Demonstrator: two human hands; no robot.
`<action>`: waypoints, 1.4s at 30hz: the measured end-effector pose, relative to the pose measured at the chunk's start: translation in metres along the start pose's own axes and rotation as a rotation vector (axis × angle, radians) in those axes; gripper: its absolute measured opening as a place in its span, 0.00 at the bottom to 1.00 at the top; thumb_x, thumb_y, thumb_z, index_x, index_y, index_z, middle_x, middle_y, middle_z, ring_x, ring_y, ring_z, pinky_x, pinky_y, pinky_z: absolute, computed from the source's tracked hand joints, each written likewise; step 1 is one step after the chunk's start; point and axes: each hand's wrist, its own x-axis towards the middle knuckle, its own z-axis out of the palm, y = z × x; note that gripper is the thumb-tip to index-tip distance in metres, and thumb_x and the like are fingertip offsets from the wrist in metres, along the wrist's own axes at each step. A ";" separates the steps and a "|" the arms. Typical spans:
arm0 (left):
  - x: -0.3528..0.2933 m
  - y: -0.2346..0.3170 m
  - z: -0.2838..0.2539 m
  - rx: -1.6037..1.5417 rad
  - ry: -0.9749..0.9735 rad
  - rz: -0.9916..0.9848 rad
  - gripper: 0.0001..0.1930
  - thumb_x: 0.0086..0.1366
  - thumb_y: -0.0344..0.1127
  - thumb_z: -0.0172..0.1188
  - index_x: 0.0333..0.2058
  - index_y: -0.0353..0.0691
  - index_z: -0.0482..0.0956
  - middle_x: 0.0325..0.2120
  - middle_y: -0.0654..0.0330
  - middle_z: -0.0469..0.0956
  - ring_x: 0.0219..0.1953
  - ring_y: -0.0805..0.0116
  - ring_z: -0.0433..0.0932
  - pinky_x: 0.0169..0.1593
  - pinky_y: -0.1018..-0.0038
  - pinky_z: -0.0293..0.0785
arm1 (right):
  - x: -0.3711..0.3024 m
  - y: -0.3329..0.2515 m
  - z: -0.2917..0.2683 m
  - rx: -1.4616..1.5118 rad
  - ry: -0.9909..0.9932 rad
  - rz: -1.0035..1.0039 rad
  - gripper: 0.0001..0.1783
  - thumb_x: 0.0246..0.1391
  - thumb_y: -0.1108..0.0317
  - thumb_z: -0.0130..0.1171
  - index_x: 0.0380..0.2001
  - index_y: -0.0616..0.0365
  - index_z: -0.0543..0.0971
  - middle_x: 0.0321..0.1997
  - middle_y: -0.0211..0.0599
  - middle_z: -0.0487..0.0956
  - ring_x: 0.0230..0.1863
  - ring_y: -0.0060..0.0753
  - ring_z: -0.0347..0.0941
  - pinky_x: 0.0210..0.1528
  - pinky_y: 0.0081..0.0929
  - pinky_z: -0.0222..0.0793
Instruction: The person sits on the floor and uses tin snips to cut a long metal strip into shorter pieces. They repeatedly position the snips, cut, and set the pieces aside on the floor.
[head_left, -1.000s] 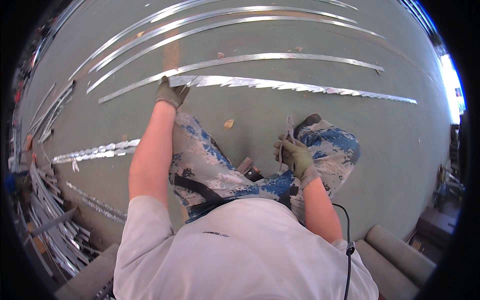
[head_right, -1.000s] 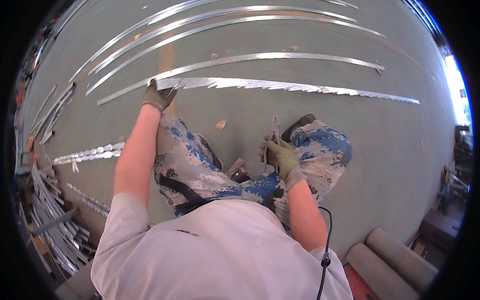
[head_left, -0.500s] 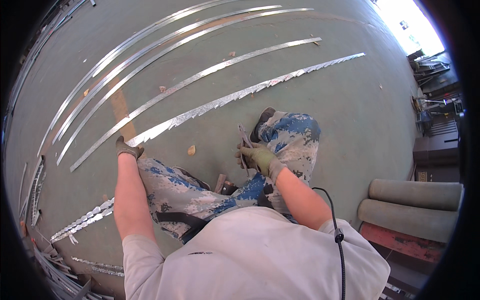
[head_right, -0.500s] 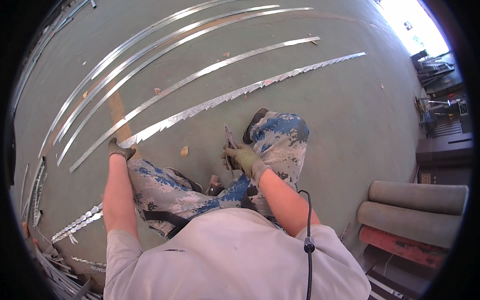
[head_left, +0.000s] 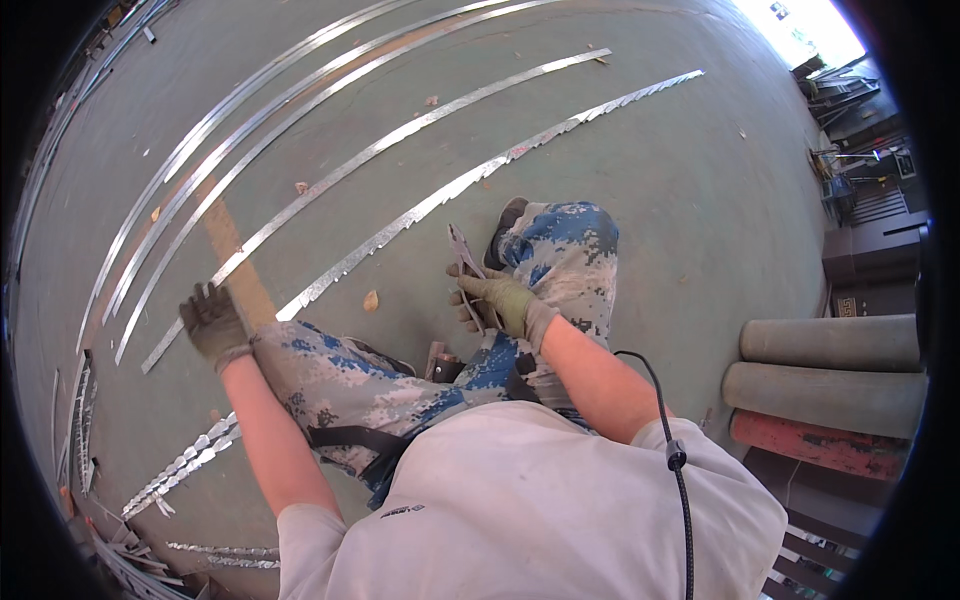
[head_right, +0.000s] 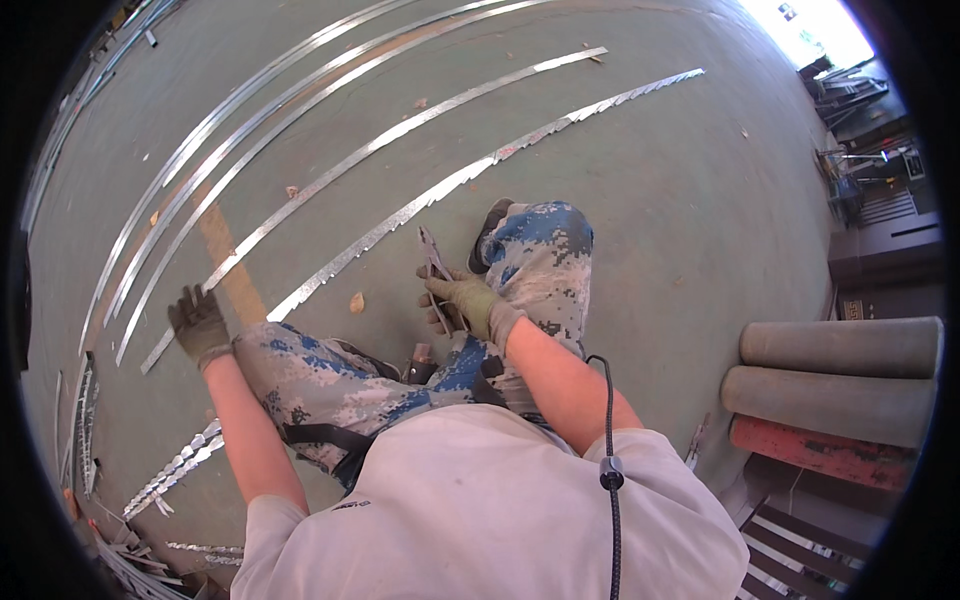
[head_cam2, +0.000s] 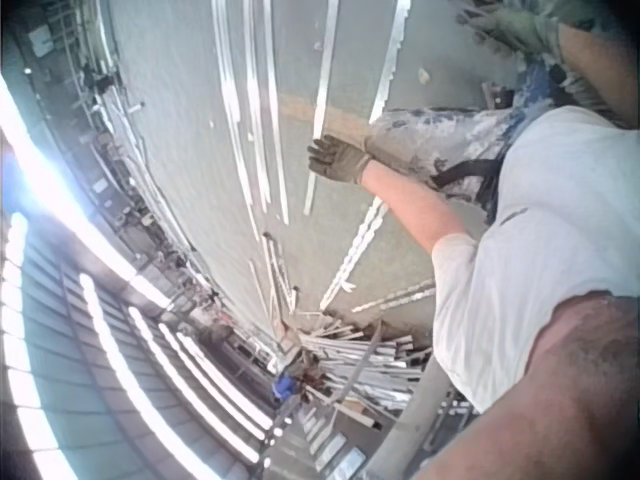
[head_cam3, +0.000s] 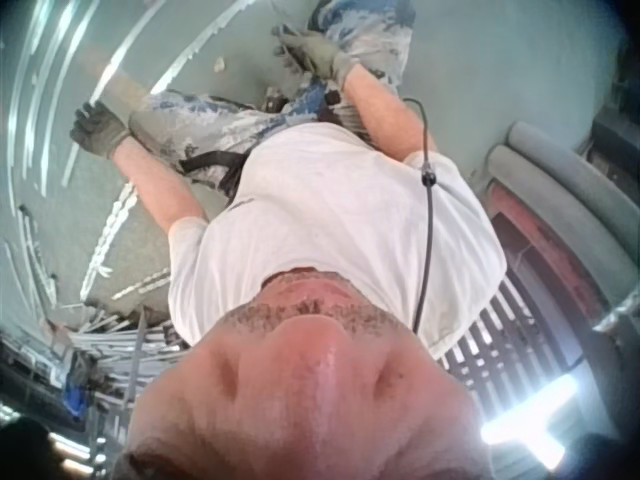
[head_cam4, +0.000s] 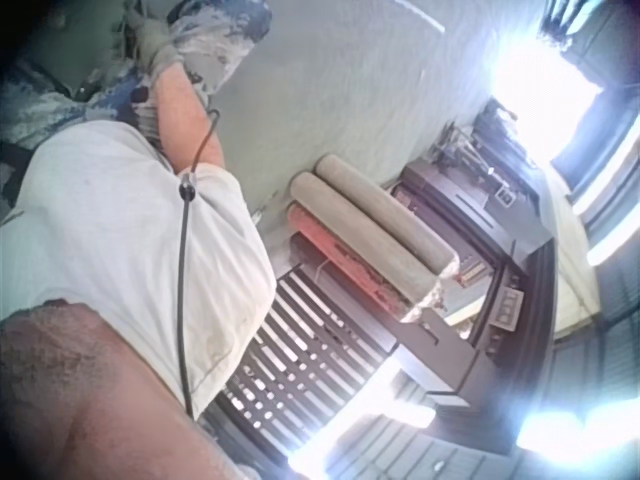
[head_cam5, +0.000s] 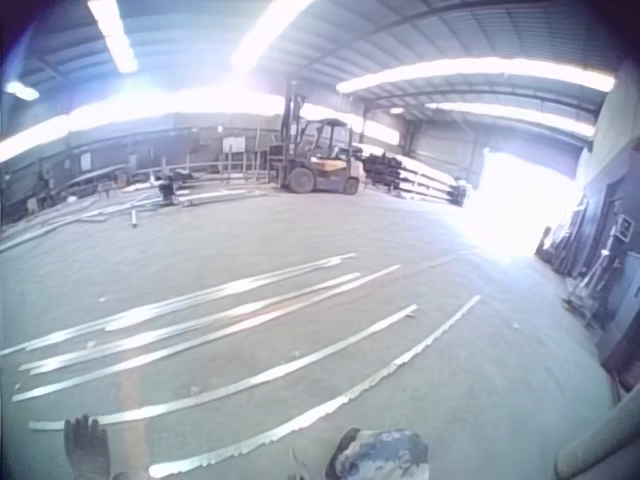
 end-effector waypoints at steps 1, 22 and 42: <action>-0.013 0.010 -0.005 0.034 0.007 0.020 0.23 0.75 0.48 0.55 0.61 0.42 0.72 0.59 0.56 0.77 0.64 0.53 0.73 0.66 0.55 0.71 | -0.001 0.000 -0.002 0.013 -0.013 -0.016 0.21 0.67 0.57 0.63 0.60 0.45 0.75 0.37 0.35 0.81 0.30 0.32 0.79 0.30 0.33 0.75; -0.234 -0.020 -0.319 0.714 0.352 -0.601 0.19 0.72 0.43 0.56 0.56 0.41 0.78 0.48 0.57 0.84 0.47 0.60 0.83 0.51 0.62 0.79 | -0.046 -0.111 -0.018 -0.062 -0.048 -0.333 0.20 0.68 0.63 0.61 0.59 0.56 0.75 0.39 0.41 0.83 0.30 0.31 0.81 0.29 0.30 0.79; -0.158 0.179 0.130 0.926 -0.455 0.746 0.22 0.79 0.41 0.52 0.63 0.33 0.74 0.52 0.54 0.82 0.53 0.67 0.81 0.61 0.69 0.76 | -0.362 -0.278 0.079 -0.695 0.159 -1.565 0.33 0.71 0.59 0.54 0.71 0.66 0.63 0.31 0.25 0.68 0.29 0.16 0.64 0.29 0.20 0.65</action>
